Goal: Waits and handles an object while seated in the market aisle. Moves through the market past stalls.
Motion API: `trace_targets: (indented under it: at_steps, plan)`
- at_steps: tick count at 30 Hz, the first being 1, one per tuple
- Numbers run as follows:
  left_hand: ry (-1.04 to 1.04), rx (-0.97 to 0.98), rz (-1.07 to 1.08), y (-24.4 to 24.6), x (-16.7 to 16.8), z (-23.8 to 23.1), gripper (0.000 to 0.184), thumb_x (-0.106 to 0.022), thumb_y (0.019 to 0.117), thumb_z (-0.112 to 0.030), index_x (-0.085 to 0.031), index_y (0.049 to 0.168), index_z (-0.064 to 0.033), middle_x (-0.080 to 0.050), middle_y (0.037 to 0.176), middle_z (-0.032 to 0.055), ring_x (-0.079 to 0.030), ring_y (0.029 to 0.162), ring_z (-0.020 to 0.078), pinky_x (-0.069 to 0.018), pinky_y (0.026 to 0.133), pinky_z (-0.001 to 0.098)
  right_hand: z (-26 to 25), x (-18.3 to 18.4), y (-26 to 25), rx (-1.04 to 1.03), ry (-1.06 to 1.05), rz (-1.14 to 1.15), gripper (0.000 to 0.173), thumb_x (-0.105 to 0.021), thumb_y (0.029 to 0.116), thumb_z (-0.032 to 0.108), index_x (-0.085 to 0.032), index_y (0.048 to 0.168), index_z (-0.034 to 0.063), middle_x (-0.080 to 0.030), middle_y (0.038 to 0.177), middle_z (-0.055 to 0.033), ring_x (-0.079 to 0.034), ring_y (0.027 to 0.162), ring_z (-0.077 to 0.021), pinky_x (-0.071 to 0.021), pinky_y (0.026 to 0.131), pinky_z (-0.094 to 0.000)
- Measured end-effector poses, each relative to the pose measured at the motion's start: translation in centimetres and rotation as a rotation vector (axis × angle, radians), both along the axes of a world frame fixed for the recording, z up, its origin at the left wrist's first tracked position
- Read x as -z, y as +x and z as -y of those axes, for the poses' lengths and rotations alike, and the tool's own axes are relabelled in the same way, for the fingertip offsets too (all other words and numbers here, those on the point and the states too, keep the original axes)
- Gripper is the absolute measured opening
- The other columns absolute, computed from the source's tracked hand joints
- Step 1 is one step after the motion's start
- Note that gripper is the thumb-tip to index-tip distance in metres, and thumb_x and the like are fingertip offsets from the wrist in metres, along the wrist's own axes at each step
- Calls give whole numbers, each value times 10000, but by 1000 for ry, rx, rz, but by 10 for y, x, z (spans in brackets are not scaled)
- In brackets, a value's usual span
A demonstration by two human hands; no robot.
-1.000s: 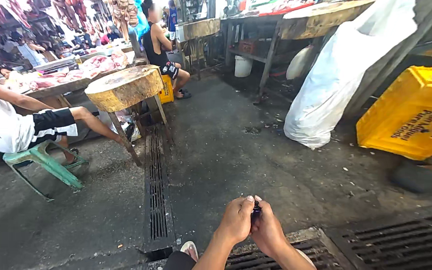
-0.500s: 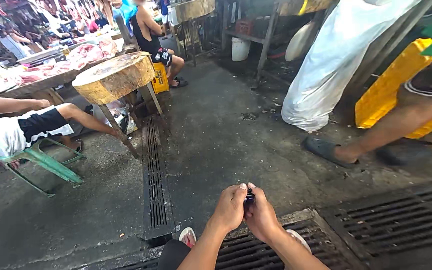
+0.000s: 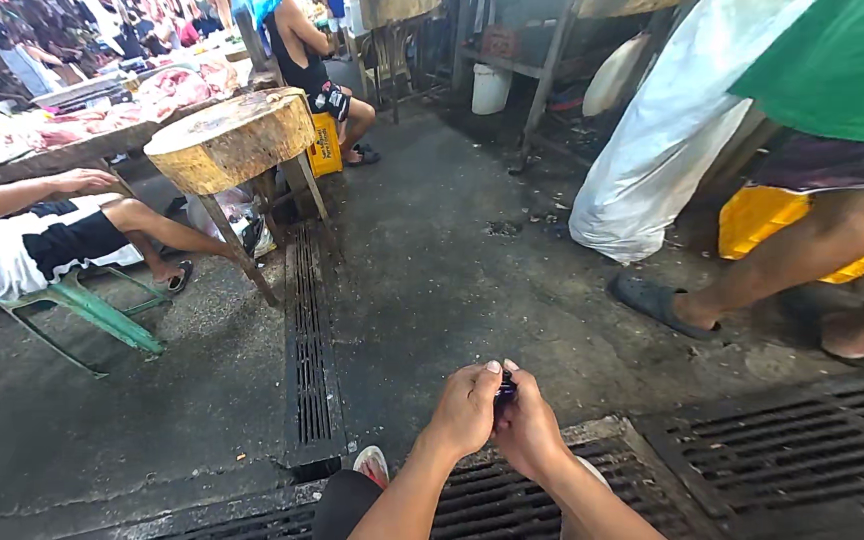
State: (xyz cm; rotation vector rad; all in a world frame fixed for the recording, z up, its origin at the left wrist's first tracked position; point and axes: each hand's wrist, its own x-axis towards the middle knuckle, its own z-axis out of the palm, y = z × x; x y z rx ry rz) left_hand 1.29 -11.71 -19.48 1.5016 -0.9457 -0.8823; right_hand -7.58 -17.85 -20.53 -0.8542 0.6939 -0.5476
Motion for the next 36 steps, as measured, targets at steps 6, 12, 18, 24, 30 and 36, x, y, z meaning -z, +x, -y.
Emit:
trace_targets:
  at_steps: [6, 12, 18, 24, 30, 36]
  plan:
    - [11, 4, 9, 2, 0, -1, 583, -249, 1097, -428, -699, 1023, -65, -673, 911, 64, -651, 790, 149, -555, 713, 374, -1, 2, 1, -5, 3, 28, 588, -199, 1085, 493, -596, 800, 167, -567, 580, -11, -500, 447, -89, -424, 412, -246]
    - [6, -7, 30, 1, 1, -2, 593, -250, 1103, -425, -720, 1056, -67, -701, 995, 69, -673, 913, 157, -558, 840, 406, -1, 3, 2, -8, 1, 53, 588, -197, 1085, 490, -592, 781, 179, -553, 568, 5, -488, 446, -75, -420, 419, -238]
    - [26, 2, -12, -1, 3, 2, 587, -259, 1105, -444, -709, 1022, -76, -687, 921, 70, -671, 827, 169, -568, 764, 406, 1, 4, 0, 4, 7, 66, 578, -211, 1084, 486, -584, 761, 186, -521, 548, 14, -450, 428, -68, -395, 409, -228]
    - [-10, -51, -13, -4, -1, -2, 530, -303, 1097, -393, -735, 1054, -90, -727, 967, 37, -693, 915, 133, -582, 858, 400, -3, -2, -2, -29, 3, 5, 567, -210, 1089, 502, -619, 940, 138, -625, 673, -5, -589, 562, -117, -516, 509, -305]
    - [70, -94, 38, -8, 0, 0, 566, -262, 1088, -445, -731, 1024, -137, -720, 912, 1, -690, 850, 103, -587, 774, 363, 2, 2, -7, -85, 59, -68, 613, -236, 1074, 558, -630, 1036, 90, -668, 741, -60, -632, 599, -165, -521, 509, -329]
    - [73, -143, -8, -13, -1, -3, 572, -222, 1093, -395, -682, 920, -103, -641, 698, 17, -597, 541, 127, -514, 477, 324, 2, 4, -7, -131, 54, -65, 609, -257, 1065, 578, -630, 1105, 99, -674, 787, -64, -625, 596, -158, -504, 491, -316]
